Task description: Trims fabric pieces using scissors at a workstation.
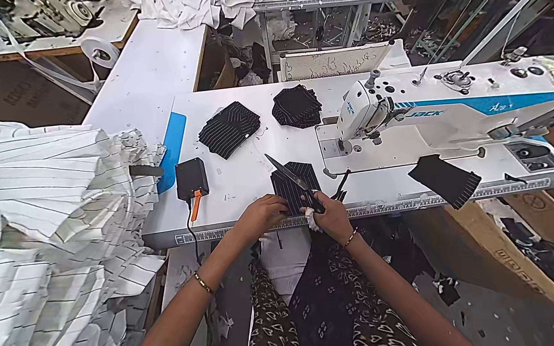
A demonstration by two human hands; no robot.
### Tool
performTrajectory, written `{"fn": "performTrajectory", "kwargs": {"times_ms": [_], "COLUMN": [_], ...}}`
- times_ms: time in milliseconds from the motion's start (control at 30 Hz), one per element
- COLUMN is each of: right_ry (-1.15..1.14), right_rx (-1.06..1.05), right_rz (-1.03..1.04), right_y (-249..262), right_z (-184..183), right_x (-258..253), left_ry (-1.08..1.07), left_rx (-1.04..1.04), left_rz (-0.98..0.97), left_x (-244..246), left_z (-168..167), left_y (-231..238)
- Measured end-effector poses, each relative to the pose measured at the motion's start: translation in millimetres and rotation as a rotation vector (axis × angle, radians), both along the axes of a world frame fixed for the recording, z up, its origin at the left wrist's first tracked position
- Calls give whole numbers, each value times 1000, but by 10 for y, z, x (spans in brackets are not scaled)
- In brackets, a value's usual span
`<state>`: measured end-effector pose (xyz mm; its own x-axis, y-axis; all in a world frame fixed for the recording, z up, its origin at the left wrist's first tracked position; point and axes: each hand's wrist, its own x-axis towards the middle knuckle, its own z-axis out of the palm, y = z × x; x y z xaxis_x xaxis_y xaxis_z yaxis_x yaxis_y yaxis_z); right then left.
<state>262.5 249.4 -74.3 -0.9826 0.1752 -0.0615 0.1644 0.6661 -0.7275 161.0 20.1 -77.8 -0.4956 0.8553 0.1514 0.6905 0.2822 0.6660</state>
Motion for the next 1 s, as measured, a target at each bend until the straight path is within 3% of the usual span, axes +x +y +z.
{"fn": "performTrajectory", "kwargs": {"times_ms": [267, 600, 700, 800, 900, 1000], "right_ry": [105, 27, 14, 98, 245, 376], "right_rx": [-261, -294, -230, -237, -264, -255], "right_rz": [8, 7, -17, -118, -234, -284], "right_y": [48, -69, -98, -77, -26, 68], "right_z": [-85, 12, 29, 100, 193, 267], "right_x": [-26, -140, -150, -133, -100, -33], "left_ry": [-78, -406, -310, 9, 217, 298], "left_rx": [-35, -230, -151, 91, 111, 66], "left_rz": [70, 147, 245, 422, 247, 88], "left_x": [-202, -301, -208, 136, 429, 321], "left_z": [233, 514, 514, 390, 67, -175], "left_y": [245, 413, 447, 509, 550, 701]}}
